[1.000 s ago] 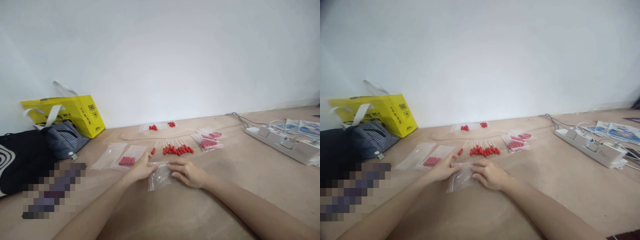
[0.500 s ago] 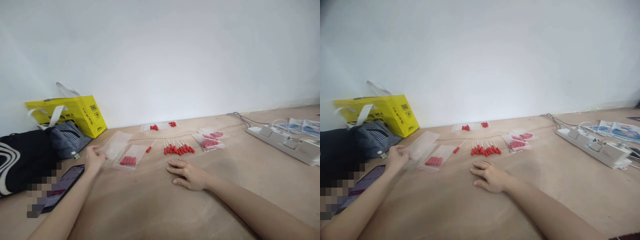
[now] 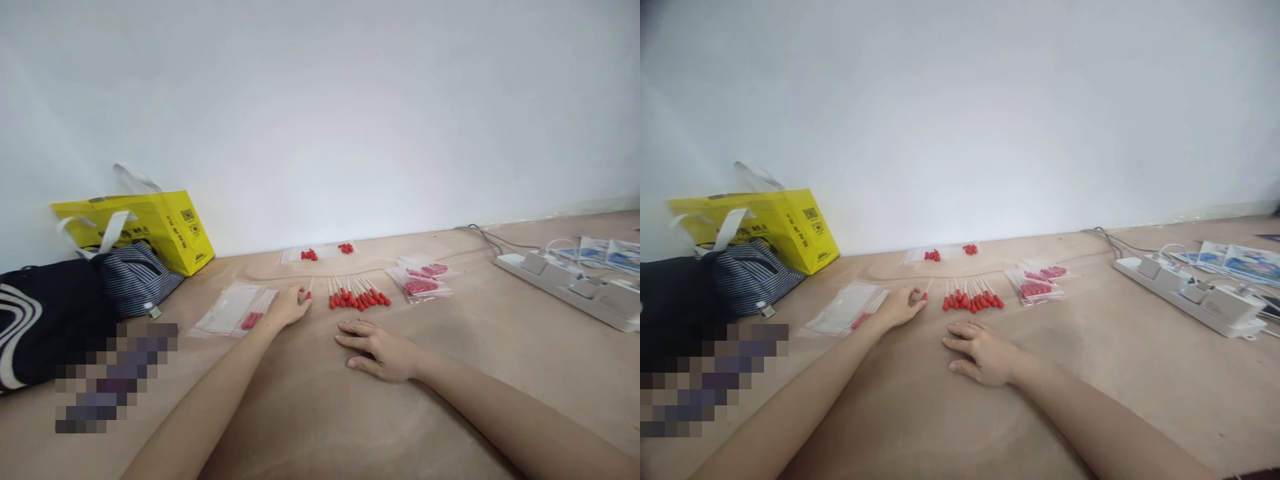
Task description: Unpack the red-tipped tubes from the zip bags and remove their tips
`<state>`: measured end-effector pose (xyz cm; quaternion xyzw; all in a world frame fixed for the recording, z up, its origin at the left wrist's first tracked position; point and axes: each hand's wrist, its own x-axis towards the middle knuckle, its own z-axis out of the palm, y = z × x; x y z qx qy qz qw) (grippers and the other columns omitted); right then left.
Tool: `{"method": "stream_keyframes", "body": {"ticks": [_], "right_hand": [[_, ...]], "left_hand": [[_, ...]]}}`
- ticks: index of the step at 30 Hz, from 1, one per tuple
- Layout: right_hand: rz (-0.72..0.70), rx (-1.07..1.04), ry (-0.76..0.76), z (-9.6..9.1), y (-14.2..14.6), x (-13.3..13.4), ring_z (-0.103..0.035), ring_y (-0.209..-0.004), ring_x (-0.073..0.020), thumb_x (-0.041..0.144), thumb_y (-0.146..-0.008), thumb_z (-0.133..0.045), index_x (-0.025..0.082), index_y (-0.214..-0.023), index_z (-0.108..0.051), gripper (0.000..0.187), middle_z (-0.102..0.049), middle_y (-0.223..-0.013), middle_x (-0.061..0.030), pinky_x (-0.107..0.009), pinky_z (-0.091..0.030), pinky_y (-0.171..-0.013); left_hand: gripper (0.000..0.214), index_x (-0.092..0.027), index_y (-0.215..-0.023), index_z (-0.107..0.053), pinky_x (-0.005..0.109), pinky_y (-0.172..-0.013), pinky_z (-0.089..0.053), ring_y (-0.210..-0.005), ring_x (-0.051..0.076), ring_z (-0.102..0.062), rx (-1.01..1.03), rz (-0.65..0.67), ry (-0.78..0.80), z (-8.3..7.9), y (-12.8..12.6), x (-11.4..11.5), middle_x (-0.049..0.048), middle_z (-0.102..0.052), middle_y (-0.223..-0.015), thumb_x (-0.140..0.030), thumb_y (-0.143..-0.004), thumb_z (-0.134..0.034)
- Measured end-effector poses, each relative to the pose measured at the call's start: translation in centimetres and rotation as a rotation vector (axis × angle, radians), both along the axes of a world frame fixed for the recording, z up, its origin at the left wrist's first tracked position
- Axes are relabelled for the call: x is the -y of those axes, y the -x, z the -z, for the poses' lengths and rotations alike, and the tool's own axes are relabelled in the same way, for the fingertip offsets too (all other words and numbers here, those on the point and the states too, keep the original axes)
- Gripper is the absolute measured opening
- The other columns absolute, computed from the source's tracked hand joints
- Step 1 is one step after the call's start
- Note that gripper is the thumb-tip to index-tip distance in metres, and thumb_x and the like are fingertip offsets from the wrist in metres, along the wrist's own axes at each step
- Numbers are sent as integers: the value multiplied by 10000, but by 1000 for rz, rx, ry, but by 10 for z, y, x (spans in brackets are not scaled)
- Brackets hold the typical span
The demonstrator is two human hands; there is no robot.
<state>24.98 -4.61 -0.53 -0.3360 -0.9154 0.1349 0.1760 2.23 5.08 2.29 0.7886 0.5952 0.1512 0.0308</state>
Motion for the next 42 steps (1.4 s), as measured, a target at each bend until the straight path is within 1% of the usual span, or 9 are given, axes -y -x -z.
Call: {"method": "stream_keyframes", "body": {"ticks": [4,10,16,19,22,29,33,36,42], "right_hand": [[-13,-28,-2,1,-1,0,-357,-1199,-230,424,-831,-432,200,-1260,-418,484,-395,-1312,-113,-401,-290,-991],[-20,-26,0,3,-1,-1,-353,-1200,-237,418,-831,-434,194,-1258,-422,482,-383,-1319,-116,-406,-292,-988],[-20,-43,-5,4,-1,-2,-348,-1205,-231,424,-830,-435,206,-1262,-414,484,-387,-1319,-109,-407,-278,-996],[-18,-34,4,3,-1,-2,-352,-1202,-228,430,-831,-430,207,-1263,-413,486,-384,-1320,-109,-401,-285,-993],[-20,-30,8,3,-1,-2,-359,-1196,-229,422,-830,-435,200,-1261,-416,485,-390,-1315,-116,-403,-289,-989],[-13,-58,13,5,-1,-1,-364,-1192,-233,430,-827,-436,206,-1256,-424,484,-396,-1311,-112,-411,-286,-990],[-21,-50,1,4,-2,-2,-375,-1182,-230,431,-828,-434,211,-1250,-431,476,-408,-1300,-113,-408,-294,-983],[-25,-67,-2,3,-1,-2,-409,-1145,-229,405,-820,-457,199,-1232,-452,461,-441,-1265,-115,-400,-324,-959],[20,-270,-47,1,6,-5,-470,-1048,-200,321,-826,-458,174,-1197,-473,399,-509,-1148,-112,-355,-388,-894]], "left_hand": [[199,-158,-888,-560,246,-635,-399,-694,160,-584,48,3,16,7,-28,-4,34,-637,-728,-199,-699,-510],[226,-167,-877,-562,242,-634,-414,-698,153,-584,113,14,11,11,-42,11,28,-639,-743,-335,-732,-518],[207,-182,-850,-572,325,-850,-364,-928,211,-515,53,43,-104,-5,14,44,64,-590,-947,-310,-688,-557],[377,-198,-1004,-530,300,-799,-407,-856,182,-536,50,219,-13,-8,58,61,61,-556,-1009,-373,-671,-567],[339,-219,-1047,-505,297,-870,-384,-973,182,-511,107,279,9,-6,87,67,60,-549,-1070,-363,-741,-500],[204,-210,-702,-523,306,-776,-409,-820,173,-529,108,275,-46,1,91,51,40,-596,-809,-280,-812,-367],[207,-213,-687,-510,300,-768,-397,-815,167,-524,85,314,-71,0,86,57,33,-592,-807,-250,-827,-361],[223,-217,-697,-509,271,-744,-403,-794,147,-532,103,427,-29,-4,78,76,23,-589,-795,-228,-848,-345],[222,-206,-733,-533,244,-692,-409,-751,133,-535,69,858,-35,-5,46,105,33,-607,-754,-172,-853,-350]]}}
